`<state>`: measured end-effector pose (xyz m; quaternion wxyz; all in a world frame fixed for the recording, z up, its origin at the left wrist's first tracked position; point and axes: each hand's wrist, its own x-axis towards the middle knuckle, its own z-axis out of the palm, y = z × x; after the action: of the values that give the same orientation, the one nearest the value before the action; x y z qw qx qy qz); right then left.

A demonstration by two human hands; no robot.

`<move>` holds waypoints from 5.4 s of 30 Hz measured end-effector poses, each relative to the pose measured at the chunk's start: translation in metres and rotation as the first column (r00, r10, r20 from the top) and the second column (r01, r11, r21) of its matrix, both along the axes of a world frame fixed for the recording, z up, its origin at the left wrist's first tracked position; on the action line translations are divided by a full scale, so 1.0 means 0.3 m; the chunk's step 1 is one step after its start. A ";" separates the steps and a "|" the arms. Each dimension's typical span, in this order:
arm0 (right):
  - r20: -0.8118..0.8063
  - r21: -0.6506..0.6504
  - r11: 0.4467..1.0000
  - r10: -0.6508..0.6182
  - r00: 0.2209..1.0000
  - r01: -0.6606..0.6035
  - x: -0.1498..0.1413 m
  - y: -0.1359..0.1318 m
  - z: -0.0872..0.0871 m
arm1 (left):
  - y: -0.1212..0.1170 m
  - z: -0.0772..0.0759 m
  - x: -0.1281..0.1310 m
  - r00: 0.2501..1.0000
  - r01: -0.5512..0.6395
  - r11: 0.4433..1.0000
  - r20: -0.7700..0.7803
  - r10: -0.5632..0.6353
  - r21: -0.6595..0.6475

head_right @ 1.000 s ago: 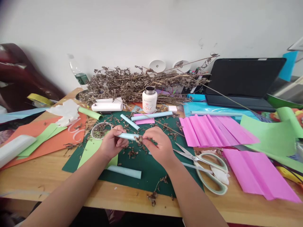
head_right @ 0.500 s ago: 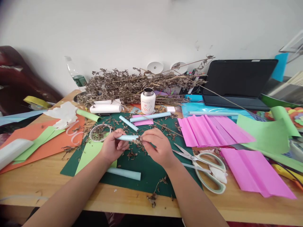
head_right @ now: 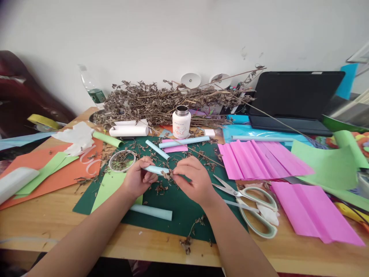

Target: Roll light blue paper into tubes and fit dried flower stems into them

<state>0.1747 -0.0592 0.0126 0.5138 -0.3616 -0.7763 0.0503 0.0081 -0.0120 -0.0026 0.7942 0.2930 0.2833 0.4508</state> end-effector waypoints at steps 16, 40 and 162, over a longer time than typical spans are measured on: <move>-0.405 -0.578 0.816 -0.284 0.869 -0.003 -0.038 0.026 -0.057 | 0.016 -0.017 0.010 0.980 -0.120 0.982 -0.143 0.141 0.146; -0.347 -0.479 0.878 -0.210 0.914 0.020 -0.010 0.006 -0.035 | 0.013 0.003 -0.003 0.992 -0.110 0.978 -0.043 0.119 0.178; 0.046 -0.132 0.981 -0.140 0.989 0.145 0.020 0.015 -0.024 | 0.001 0.017 -0.009 0.962 -0.135 0.954 -0.196 0.192 0.269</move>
<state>0.1808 -0.0548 0.0055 0.4760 -0.4513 -0.7525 0.0591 0.0053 -0.0116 0.0024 0.6736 0.4155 0.3331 0.5125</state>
